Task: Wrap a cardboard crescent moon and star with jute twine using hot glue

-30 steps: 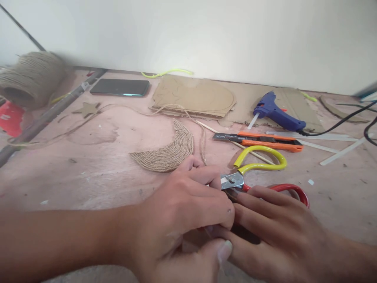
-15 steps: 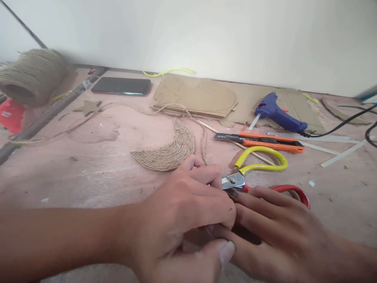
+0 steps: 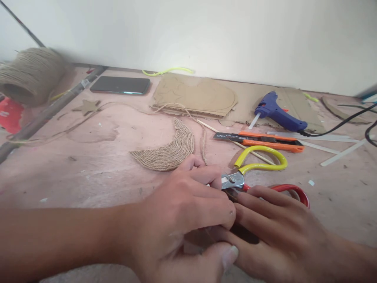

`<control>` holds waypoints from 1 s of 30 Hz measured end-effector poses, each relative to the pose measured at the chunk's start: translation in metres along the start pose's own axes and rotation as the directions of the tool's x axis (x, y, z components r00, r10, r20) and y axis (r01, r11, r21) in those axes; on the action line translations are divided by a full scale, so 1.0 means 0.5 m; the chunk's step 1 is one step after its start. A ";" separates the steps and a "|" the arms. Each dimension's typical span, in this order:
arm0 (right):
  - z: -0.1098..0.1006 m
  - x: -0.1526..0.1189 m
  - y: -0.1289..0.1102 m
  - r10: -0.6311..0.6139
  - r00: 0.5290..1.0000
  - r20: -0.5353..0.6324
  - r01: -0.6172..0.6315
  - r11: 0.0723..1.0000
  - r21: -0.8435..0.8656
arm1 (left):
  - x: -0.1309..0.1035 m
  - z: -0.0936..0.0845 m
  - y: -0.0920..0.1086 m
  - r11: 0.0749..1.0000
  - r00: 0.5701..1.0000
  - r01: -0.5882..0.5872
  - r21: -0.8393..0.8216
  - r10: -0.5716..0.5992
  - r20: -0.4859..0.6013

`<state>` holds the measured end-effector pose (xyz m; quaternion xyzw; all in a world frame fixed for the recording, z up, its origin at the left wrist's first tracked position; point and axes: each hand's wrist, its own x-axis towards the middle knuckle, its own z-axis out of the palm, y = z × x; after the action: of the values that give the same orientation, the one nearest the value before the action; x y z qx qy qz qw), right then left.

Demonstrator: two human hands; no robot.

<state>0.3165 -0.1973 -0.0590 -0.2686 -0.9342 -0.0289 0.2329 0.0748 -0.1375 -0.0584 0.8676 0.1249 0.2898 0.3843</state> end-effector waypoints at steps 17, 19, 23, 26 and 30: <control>0.009 -0.002 -0.002 -0.008 1.000 -0.005 0.008 0.999 -0.038 | 0.008 -0.009 -0.006 0.994 0.997 -0.058 -0.097 0.062 0.044; 0.007 -0.002 -0.001 -0.013 1.000 -0.002 0.012 0.999 -0.053 | 0.009 -0.009 -0.005 0.992 0.997 -0.059 -0.114 0.065 0.049; 0.004 0.000 0.000 -0.028 1.000 0.000 0.028 0.999 -0.040 | 0.012 -0.011 -0.003 0.992 0.996 -0.049 -0.117 0.058 0.069; 0.005 0.001 -0.001 -0.023 1.000 -0.008 0.023 0.999 -0.025 | 0.013 -0.013 -0.002 0.993 0.995 -0.038 -0.116 0.048 0.089; 0.006 0.000 -0.002 -0.014 1.000 -0.011 0.013 1.000 -0.019 | 0.013 -0.015 -0.003 0.989 0.995 -0.045 -0.143 0.057 0.083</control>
<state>0.3146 -0.1973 -0.0617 -0.2644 -0.9344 -0.0408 0.2354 0.0758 -0.1290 -0.0530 0.8530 0.0651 0.2696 0.4422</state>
